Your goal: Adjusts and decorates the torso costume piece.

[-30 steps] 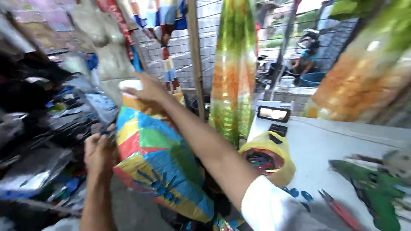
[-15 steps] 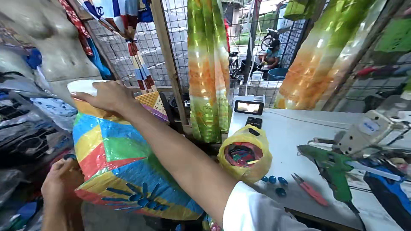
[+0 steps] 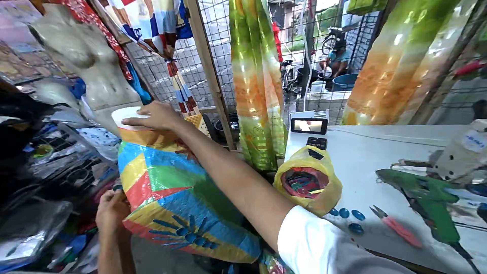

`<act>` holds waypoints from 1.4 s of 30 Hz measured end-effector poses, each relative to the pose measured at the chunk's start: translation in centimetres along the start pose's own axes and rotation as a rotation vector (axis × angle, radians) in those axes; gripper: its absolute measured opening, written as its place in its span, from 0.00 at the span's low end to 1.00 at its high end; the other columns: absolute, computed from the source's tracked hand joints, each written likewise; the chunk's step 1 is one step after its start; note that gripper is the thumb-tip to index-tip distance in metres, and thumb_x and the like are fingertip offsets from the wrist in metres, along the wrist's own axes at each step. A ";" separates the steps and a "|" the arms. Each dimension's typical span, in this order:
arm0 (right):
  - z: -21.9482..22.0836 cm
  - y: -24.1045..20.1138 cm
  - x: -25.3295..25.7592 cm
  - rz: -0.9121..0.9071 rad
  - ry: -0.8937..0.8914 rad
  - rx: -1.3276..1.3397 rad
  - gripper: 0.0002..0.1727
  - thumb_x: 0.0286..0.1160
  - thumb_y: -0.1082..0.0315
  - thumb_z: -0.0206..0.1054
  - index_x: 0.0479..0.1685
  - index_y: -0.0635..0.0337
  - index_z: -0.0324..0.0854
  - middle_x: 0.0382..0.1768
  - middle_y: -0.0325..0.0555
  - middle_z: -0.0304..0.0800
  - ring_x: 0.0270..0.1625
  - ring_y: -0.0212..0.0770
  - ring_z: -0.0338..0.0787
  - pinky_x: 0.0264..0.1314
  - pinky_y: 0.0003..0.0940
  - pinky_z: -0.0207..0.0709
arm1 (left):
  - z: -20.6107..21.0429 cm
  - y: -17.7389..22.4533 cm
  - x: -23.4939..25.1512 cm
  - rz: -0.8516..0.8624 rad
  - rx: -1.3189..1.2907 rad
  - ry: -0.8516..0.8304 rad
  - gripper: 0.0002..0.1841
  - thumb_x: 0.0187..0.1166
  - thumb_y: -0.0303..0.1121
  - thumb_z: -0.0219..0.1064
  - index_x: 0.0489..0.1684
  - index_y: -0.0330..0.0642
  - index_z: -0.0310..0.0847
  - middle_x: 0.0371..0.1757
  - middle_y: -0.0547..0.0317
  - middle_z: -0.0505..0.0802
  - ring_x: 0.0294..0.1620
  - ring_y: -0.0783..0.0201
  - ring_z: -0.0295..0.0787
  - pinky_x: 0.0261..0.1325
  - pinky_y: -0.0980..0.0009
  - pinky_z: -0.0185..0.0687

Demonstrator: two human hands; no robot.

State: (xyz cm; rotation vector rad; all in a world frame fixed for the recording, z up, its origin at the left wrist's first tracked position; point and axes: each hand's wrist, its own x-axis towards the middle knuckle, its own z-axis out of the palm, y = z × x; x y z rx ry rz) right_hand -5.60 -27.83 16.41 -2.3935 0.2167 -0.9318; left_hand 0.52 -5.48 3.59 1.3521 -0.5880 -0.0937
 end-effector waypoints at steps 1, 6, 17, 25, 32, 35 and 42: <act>0.1 0.9 0.0 -0.016 0.016 0.123 0.27 0.80 0.49 0.70 0.66 0.62 0.88 0.78 0.64 0.77 0.83 0.58 0.73 0.87 0.58 0.59 | 0.0 -0.1 0.2 0.007 -0.003 0.006 0.04 0.91 0.23 0.45 0.46 0.40 0.63 0.29 0.73 0.73 0.23 0.86 0.71 0.32 0.88 0.73; 1.2 3.1 -0.6 -0.039 0.092 0.335 0.28 0.71 0.52 0.79 0.70 0.53 0.87 0.89 0.69 0.57 0.88 0.63 0.63 0.84 0.59 0.63 | -1.1 0.4 6.5 0.097 -0.009 0.001 0.12 0.92 0.28 0.46 0.65 0.33 0.63 0.54 0.58 0.86 0.48 0.73 0.88 0.52 0.72 0.86; 4.7 7.0 -1.1 -0.072 0.236 0.751 0.47 0.70 0.65 0.79 0.89 0.65 0.56 0.76 0.69 0.74 0.73 0.56 0.82 0.75 0.52 0.77 | 4.5 2.3 12.3 0.208 -0.006 -0.175 0.02 0.90 0.27 0.53 0.49 0.42 0.70 0.38 0.71 0.79 0.35 0.83 0.76 0.43 0.84 0.74; 3.9 4.0 -3.2 0.089 0.238 0.682 0.41 0.77 0.56 0.75 0.87 0.60 0.61 0.71 0.71 0.80 0.71 0.62 0.83 0.71 0.61 0.76 | 5.8 6.8 8.5 0.093 0.097 -0.076 0.07 0.90 0.23 0.50 0.56 0.27 0.68 0.42 0.60 0.75 0.35 0.79 0.72 0.46 0.83 0.71; 2.5 3.5 -4.2 -0.001 0.222 0.417 0.42 0.80 0.57 0.71 0.87 0.72 0.58 0.81 0.69 0.71 0.81 0.56 0.76 0.83 0.49 0.69 | 3.9 5.2 9.1 0.174 0.254 -0.143 0.11 0.89 0.29 0.55 0.58 0.30 0.71 0.42 0.64 0.77 0.37 0.84 0.73 0.46 0.83 0.72; 1.8 4.5 -4.6 0.044 0.154 0.286 0.53 0.80 0.49 0.70 0.95 0.65 0.40 0.84 0.66 0.68 0.82 0.57 0.75 0.84 0.53 0.68 | 2.5 4.6 8.5 0.115 0.075 -0.117 0.11 0.89 0.29 0.50 0.63 0.36 0.65 0.52 0.62 0.85 0.45 0.77 0.84 0.52 0.76 0.81; 0.1 1.6 -12.7 0.011 0.265 0.349 0.32 0.88 0.53 0.60 0.82 0.67 0.68 0.73 0.59 0.81 0.71 0.44 0.85 0.75 0.39 0.78 | -1.5 4.1 3.8 0.122 0.030 -0.082 0.16 0.93 0.33 0.43 0.72 0.36 0.60 0.66 0.50 0.88 0.58 0.65 0.90 0.59 0.66 0.84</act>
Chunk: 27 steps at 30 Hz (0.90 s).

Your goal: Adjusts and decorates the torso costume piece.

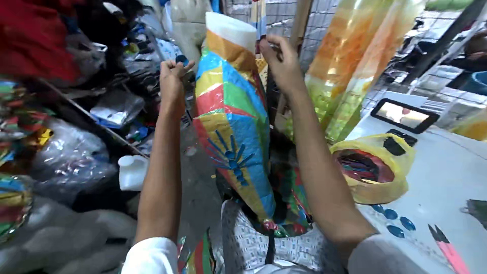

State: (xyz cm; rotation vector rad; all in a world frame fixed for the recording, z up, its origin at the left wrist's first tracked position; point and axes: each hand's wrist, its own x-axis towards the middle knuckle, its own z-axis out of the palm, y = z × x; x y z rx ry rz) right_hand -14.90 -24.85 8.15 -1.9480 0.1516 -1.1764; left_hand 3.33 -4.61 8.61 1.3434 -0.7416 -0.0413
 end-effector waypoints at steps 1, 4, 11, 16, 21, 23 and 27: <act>-0.5 -0.5 -2.6 -0.051 -0.021 -0.008 0.28 0.89 0.55 0.59 0.77 0.67 0.73 0.69 0.57 0.84 0.67 0.41 0.86 0.72 0.37 0.80 | -0.6 0.0 -1.2 0.061 0.003 0.017 0.15 0.93 0.32 0.44 0.70 0.35 0.61 0.65 0.49 0.89 0.59 0.64 0.90 0.59 0.66 0.84; -2.0 0.6 -12.5 0.008 -0.111 -0.013 0.16 0.86 0.61 0.62 0.57 0.66 0.86 0.52 0.50 0.92 0.52 0.37 0.92 0.59 0.39 0.87 | -2.7 -0.4 -7.4 0.239 0.019 0.126 0.16 0.93 0.31 0.43 0.71 0.30 0.58 0.64 0.47 0.89 0.61 0.63 0.90 0.66 0.64 0.85; -0.4 7.4 -21.2 0.538 -0.633 0.101 0.35 0.70 0.63 0.79 0.76 0.68 0.73 0.68 0.57 0.84 0.70 0.41 0.84 0.76 0.39 0.76 | -3.3 -9.8 -18.3 -0.025 0.103 0.343 0.20 0.96 0.39 0.41 0.76 0.34 0.53 0.62 0.51 0.88 0.58 0.69 0.89 0.64 0.66 0.83; 2.7 9.6 -21.6 0.529 -0.287 0.076 0.15 0.74 0.66 0.77 0.53 0.67 0.87 0.44 0.51 0.93 0.45 0.38 0.90 0.54 0.41 0.84 | 0.2 -10.9 -19.4 -0.009 0.102 0.437 0.20 0.96 0.35 0.38 0.75 0.26 0.50 0.58 0.43 0.85 0.56 0.68 0.87 0.62 0.69 0.80; 2.6 11.0 -23.4 0.494 -0.234 0.041 0.14 0.76 0.63 0.75 0.44 0.67 0.87 0.37 0.47 0.90 0.40 0.32 0.88 0.50 0.33 0.83 | -1.3 -14.3 -21.2 -0.055 -0.038 0.559 0.17 0.94 0.33 0.48 0.72 0.31 0.60 0.57 0.50 0.85 0.56 0.66 0.87 0.61 0.66 0.83; 1.8 11.2 -24.0 0.497 -0.296 0.009 0.16 0.76 0.62 0.75 0.51 0.68 0.87 0.46 0.51 0.93 0.49 0.35 0.91 0.60 0.34 0.84 | -1.8 -15.1 -24.1 -0.161 -0.085 0.500 0.11 0.89 0.29 0.55 0.62 0.32 0.70 0.51 0.56 0.84 0.50 0.69 0.85 0.55 0.68 0.83; 0.4 10.8 -25.9 0.462 -0.225 -0.145 0.21 0.78 0.61 0.73 0.60 0.70 0.85 0.52 0.58 0.92 0.53 0.43 0.91 0.62 0.40 0.83 | -1.4 -15.0 -29.0 -0.340 -0.169 0.353 0.04 0.82 0.24 0.64 0.45 0.33 0.82 0.38 0.64 0.89 0.36 0.75 0.84 0.43 0.76 0.83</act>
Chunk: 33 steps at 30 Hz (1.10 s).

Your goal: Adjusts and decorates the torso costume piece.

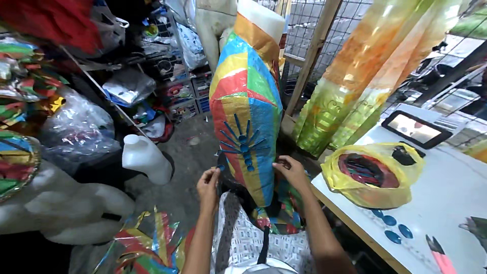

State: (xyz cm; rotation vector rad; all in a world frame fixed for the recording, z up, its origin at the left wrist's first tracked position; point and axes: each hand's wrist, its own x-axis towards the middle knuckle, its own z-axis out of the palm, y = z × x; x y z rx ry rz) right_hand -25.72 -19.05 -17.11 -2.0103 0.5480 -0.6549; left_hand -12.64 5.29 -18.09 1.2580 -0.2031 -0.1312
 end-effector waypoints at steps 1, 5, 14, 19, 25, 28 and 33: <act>0.1 -0.3 -0.8 -0.012 0.069 -0.004 0.18 0.78 0.62 0.72 0.57 0.68 0.86 0.48 0.55 0.93 0.49 0.39 0.91 0.57 0.36 0.84 | 0.3 0.4 -0.8 -0.042 -0.028 -0.009 0.03 0.81 0.23 0.65 0.42 0.34 0.84 0.35 0.65 0.90 0.33 0.75 0.84 0.41 0.77 0.83; 0.9 -1.6 -3.9 -0.035 0.153 0.068 0.11 0.79 0.66 0.69 0.47 0.66 0.89 0.39 0.45 0.93 0.40 0.26 0.89 0.48 0.22 0.82 | 2.8 2.5 -2.4 -0.241 -0.120 -0.001 0.04 0.82 0.21 0.65 0.44 0.29 0.85 0.35 0.59 0.93 0.34 0.71 0.91 0.44 0.76 0.89; 1.4 -0.1 -5.8 0.031 0.130 0.077 0.09 0.81 0.68 0.68 0.46 0.65 0.89 0.37 0.42 0.93 0.37 0.24 0.87 0.45 0.20 0.81 | 5.4 1.8 -1.1 -0.359 -0.295 -0.010 0.06 0.85 0.24 0.63 0.45 0.30 0.84 0.35 0.55 0.95 0.36 0.69 0.94 0.42 0.77 0.89; 0.7 0.8 -7.0 0.067 0.142 0.067 0.09 0.81 0.69 0.67 0.46 0.67 0.89 0.36 0.43 0.92 0.36 0.26 0.88 0.45 0.21 0.81 | 5.5 1.0 -0.4 -0.325 -0.278 -0.007 0.05 0.83 0.23 0.66 0.45 0.30 0.85 0.36 0.56 0.94 0.36 0.70 0.93 0.42 0.77 0.89; 0.6 2.4 -9.3 0.130 0.091 -0.008 0.10 0.81 0.68 0.67 0.47 0.68 0.89 0.37 0.47 0.93 0.37 0.30 0.89 0.46 0.28 0.83 | 5.8 1.3 -0.3 -0.308 -0.294 0.003 0.03 0.81 0.21 0.67 0.42 0.29 0.85 0.35 0.53 0.95 0.34 0.68 0.94 0.40 0.76 0.90; 1.2 3.8 -11.4 0.208 0.018 -0.015 0.11 0.82 0.68 0.67 0.49 0.69 0.88 0.38 0.49 0.92 0.38 0.36 0.89 0.47 0.36 0.83 | 5.9 1.5 -0.2 -0.313 -0.308 0.008 0.03 0.80 0.21 0.68 0.41 0.28 0.85 0.34 0.52 0.95 0.34 0.67 0.94 0.40 0.76 0.90; 2.1 6.0 -15.8 0.324 -0.113 -0.058 0.12 0.82 0.66 0.67 0.50 0.67 0.89 0.40 0.52 0.93 0.40 0.42 0.91 0.50 0.43 0.84 | 6.1 1.5 -0.1 -0.311 -0.287 0.008 0.03 0.80 0.21 0.69 0.41 0.28 0.85 0.34 0.51 0.95 0.34 0.66 0.94 0.39 0.75 0.90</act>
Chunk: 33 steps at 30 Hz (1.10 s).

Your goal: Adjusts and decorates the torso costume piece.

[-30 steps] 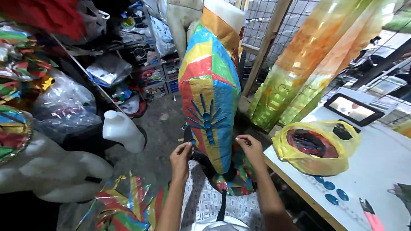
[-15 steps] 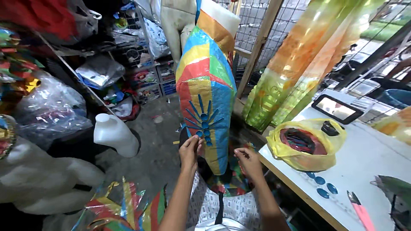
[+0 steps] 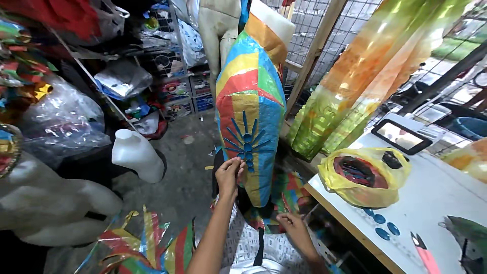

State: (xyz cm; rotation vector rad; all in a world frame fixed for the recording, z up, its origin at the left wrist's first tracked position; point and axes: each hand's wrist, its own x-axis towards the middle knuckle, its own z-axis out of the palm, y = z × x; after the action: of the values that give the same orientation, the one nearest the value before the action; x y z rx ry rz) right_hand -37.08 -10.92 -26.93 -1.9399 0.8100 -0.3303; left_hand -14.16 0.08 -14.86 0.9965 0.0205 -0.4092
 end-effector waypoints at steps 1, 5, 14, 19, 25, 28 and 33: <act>0.2 0.5 -0.7 0.021 -0.031 -0.013 0.13 0.82 0.66 0.67 0.51 0.68 0.89 0.41 0.54 0.93 0.41 0.44 0.91 0.52 0.45 0.84 | 0.0 -0.1 0.1 0.006 0.009 -0.005 0.03 0.80 0.21 0.68 0.42 0.28 0.85 0.34 0.51 0.95 0.34 0.66 0.94 0.39 0.75 0.90; 0.4 2.4 -2.9 0.133 -0.131 -0.086 0.15 0.84 0.65 0.67 0.55 0.68 0.89 0.46 0.58 0.94 0.48 0.51 0.93 0.60 0.51 0.82 | 0.0 -0.4 0.1 0.029 0.050 -0.001 0.05 0.81 0.22 0.68 0.45 0.28 0.86 0.36 0.51 0.94 0.34 0.66 0.93 0.41 0.74 0.90; -0.7 7.2 -6.0 0.117 -0.145 -0.153 0.17 0.84 0.60 0.65 0.55 0.66 0.90 0.45 0.59 0.95 0.50 0.55 0.94 0.62 0.56 0.81 | -0.1 -0.5 0.4 0.113 0.155 -0.001 0.06 0.82 0.23 0.68 0.48 0.28 0.85 0.36 0.53 0.94 0.34 0.66 0.92 0.42 0.73 0.90; -1.4 7.0 -5.5 0.157 -0.229 -0.193 0.19 0.86 0.58 0.64 0.59 0.65 0.88 0.52 0.60 0.94 0.58 0.57 0.92 0.70 0.59 0.78 | -0.3 -0.8 0.4 0.175 0.242 -0.074 0.08 0.87 0.27 0.62 0.52 0.29 0.81 0.36 0.60 0.93 0.34 0.71 0.91 0.41 0.75 0.89; -2.3 6.0 -5.4 0.156 -0.298 -0.262 0.21 0.86 0.56 0.63 0.61 0.64 0.87 0.51 0.62 0.93 0.58 0.61 0.91 0.70 0.63 0.76 | -1.0 -1.1 -0.7 0.252 0.290 -0.081 0.04 0.86 0.26 0.61 0.48 0.36 0.79 0.35 0.69 0.90 0.35 0.76 0.90 0.44 0.76 0.90; -3.4 4.7 -6.7 0.129 -0.286 -0.218 0.20 0.87 0.59 0.62 0.63 0.67 0.86 0.53 0.64 0.92 0.59 0.60 0.91 0.70 0.60 0.76 | -2.1 -1.3 -2.1 0.267 0.352 -0.117 0.03 0.85 0.25 0.61 0.46 0.37 0.78 0.36 0.71 0.88 0.38 0.78 0.88 0.47 0.77 0.88; -7.8 -0.6 -11.3 -0.093 0.141 -0.066 0.15 0.81 0.66 0.67 0.57 0.68 0.90 0.49 0.59 0.95 0.51 0.51 0.95 0.63 0.49 0.85 | -3.0 -3.2 -5.0 0.165 0.496 -0.305 0.01 0.79 0.22 0.63 0.40 0.37 0.79 0.36 0.73 0.91 0.39 0.79 0.90 0.50 0.75 0.89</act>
State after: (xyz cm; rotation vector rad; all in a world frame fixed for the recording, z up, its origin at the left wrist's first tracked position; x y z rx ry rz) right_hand -49.45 -8.60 -21.32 -2.0374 0.8322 -0.5061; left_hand -19.39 2.69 -18.06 1.4013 -0.4543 -0.4192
